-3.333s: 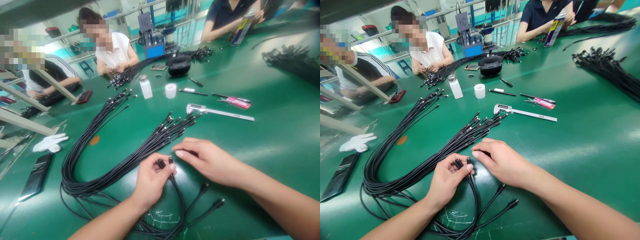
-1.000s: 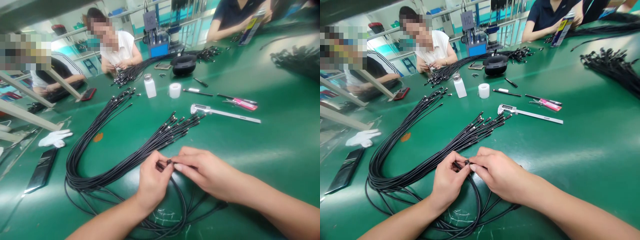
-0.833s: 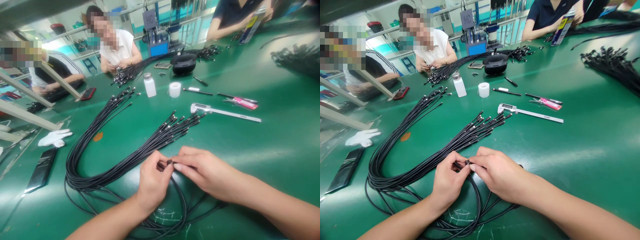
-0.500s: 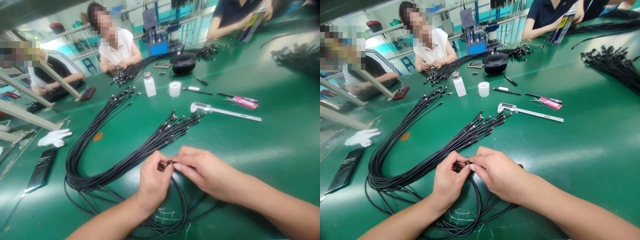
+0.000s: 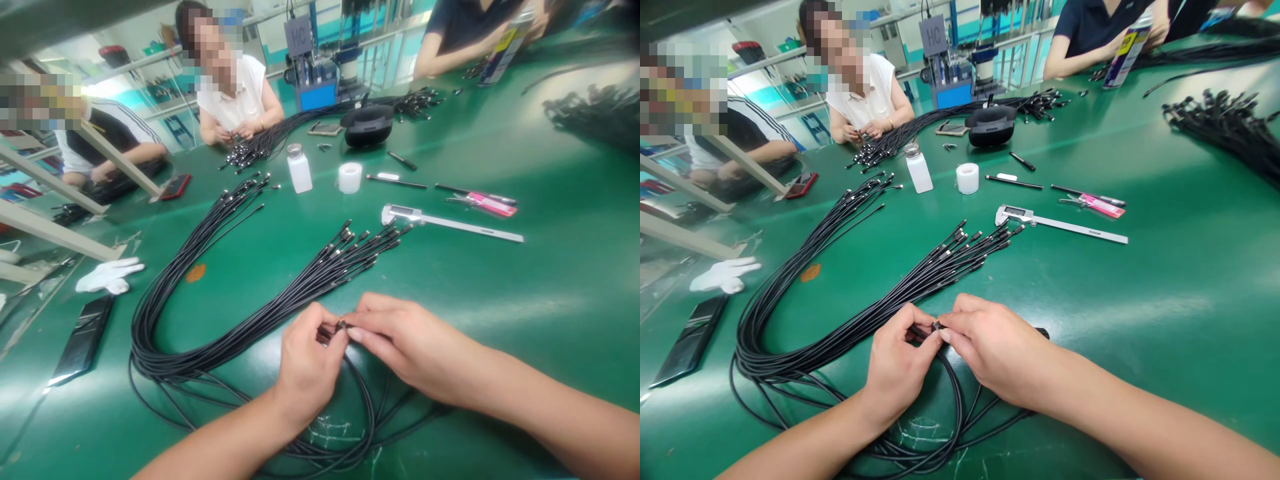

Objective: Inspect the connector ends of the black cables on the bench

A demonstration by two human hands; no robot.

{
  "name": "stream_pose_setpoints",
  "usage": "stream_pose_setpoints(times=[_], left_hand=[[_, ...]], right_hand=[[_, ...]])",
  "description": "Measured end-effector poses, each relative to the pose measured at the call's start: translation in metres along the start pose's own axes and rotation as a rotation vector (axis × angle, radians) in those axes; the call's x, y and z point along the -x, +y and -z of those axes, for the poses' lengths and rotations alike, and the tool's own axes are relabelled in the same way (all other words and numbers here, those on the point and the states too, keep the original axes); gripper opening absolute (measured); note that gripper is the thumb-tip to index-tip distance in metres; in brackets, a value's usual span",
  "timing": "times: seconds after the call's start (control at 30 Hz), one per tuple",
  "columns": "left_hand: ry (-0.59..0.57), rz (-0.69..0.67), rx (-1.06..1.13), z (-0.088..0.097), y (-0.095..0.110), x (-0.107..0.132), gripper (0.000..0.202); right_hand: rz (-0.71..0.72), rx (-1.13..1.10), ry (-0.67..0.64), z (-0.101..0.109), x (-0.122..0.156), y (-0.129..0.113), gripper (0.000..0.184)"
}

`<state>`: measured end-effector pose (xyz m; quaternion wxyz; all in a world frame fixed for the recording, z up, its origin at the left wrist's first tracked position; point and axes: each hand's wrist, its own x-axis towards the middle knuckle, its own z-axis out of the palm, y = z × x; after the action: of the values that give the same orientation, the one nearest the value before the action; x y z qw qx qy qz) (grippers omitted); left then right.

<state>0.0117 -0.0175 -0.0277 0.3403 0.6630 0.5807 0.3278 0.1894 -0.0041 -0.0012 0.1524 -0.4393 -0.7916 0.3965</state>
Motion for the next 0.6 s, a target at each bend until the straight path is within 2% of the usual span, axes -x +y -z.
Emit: stream_pose_setpoints(times=[0.6], left_hand=[[0.001,0.039,0.013,0.0001,0.0006,-0.0003,0.009]], right_hand=[[0.014,0.027,0.013,0.0010,0.0000,0.0006,0.032]])
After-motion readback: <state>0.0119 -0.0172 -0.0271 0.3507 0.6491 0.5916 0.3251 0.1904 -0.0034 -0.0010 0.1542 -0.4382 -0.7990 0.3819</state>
